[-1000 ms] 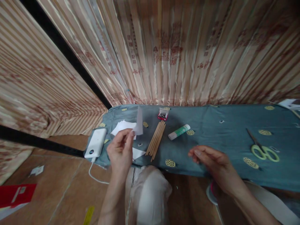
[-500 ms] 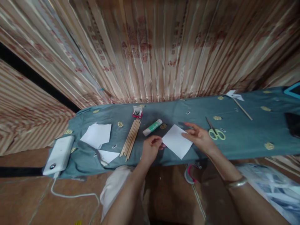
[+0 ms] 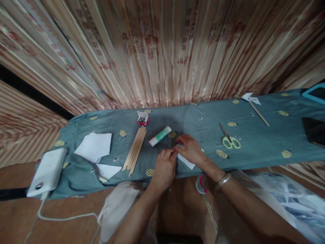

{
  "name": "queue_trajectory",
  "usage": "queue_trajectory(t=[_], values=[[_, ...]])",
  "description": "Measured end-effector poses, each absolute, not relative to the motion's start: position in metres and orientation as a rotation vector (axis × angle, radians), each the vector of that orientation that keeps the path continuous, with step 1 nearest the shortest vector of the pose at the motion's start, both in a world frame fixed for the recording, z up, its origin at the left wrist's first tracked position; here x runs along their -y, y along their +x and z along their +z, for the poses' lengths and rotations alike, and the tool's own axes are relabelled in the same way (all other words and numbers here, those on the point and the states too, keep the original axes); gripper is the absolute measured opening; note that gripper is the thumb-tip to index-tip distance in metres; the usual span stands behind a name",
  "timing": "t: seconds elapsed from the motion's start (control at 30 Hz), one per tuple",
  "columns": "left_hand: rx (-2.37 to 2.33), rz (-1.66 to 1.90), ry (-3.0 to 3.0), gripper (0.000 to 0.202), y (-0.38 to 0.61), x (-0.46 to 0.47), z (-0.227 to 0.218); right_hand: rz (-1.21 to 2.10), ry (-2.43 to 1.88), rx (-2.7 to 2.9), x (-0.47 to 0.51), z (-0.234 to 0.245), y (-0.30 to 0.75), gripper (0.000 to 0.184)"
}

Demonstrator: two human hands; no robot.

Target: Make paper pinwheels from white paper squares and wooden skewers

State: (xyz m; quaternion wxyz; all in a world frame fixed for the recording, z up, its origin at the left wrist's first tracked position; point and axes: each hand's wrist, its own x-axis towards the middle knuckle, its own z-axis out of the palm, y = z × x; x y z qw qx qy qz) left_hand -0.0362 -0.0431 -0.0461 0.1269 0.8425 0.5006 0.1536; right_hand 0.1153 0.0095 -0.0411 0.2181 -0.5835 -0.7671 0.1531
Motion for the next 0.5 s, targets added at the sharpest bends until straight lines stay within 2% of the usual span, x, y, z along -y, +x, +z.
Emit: queue_trajectory(t=[0.5], values=[[-1.478, 0.391, 2.487, 0.033, -0.044, 0.045, -0.043, 0.364, -1.641, 2.055, -0.026, -0.049, 0.138, 0.012]])
